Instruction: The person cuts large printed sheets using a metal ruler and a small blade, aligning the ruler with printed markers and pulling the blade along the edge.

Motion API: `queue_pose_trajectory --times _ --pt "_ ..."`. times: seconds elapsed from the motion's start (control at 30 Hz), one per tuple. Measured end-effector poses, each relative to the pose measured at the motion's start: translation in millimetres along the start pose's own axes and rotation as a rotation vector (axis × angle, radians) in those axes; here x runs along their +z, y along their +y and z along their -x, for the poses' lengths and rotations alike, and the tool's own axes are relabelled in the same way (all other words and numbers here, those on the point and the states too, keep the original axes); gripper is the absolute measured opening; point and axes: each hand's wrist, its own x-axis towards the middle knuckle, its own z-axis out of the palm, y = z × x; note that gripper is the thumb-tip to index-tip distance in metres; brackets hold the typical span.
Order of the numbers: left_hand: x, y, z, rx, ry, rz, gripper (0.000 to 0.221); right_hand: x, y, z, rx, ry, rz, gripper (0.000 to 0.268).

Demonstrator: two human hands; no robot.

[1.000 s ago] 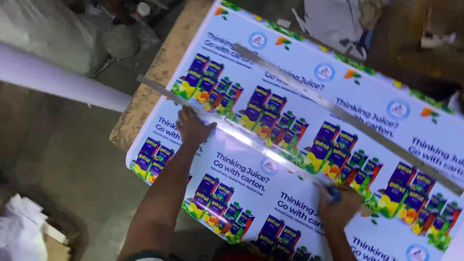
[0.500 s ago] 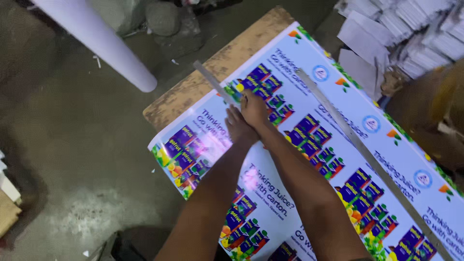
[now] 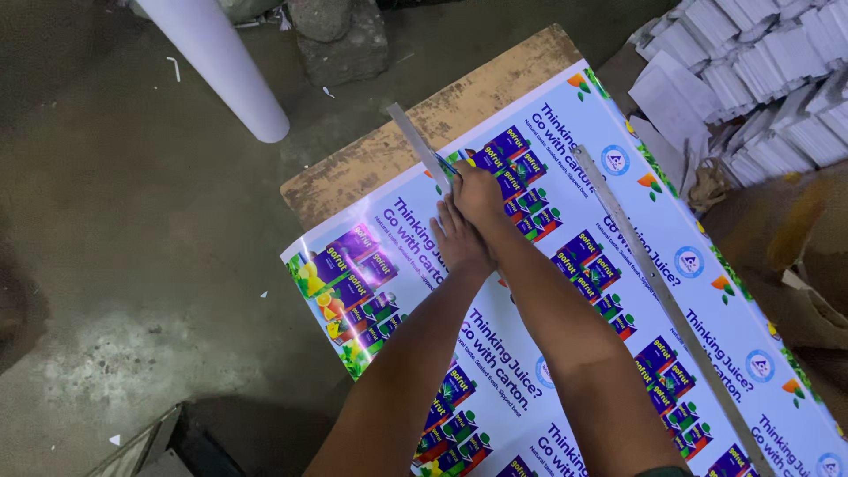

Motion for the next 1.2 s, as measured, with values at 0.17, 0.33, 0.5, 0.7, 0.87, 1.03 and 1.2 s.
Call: queue_pose_trajectory --times 0.17,0.33,0.5,0.7,0.87,1.03,1.2 --pt "7 1 -3 -0.004 0.012 -0.025 0.110 0 -4 -2 0.000 -0.010 0.005 0.017" --pt "11 -6 -3 0.023 0.007 0.056 0.123 1 4 -7 0.064 -0.055 -0.043 0.016" --pt "-9 -5 17 0.029 0.009 0.033 0.117 -5 15 11 0.110 -0.134 0.009 0.019" --pt "3 -5 11 0.014 0.050 0.025 0.110 -11 39 65 0.170 -0.203 0.049 0.023" --pt "27 -8 -13 -0.016 0.089 -0.064 0.134 -51 50 146 0.220 -0.273 -0.025 0.025" --pt "29 -3 -17 -0.030 0.076 -0.102 0.151 -76 78 243 0.305 -0.331 -0.123 0.025" --pt "23 5 -9 -0.087 0.096 -0.142 0.151 -121 97 342 0.344 -0.389 -0.054 0.028"
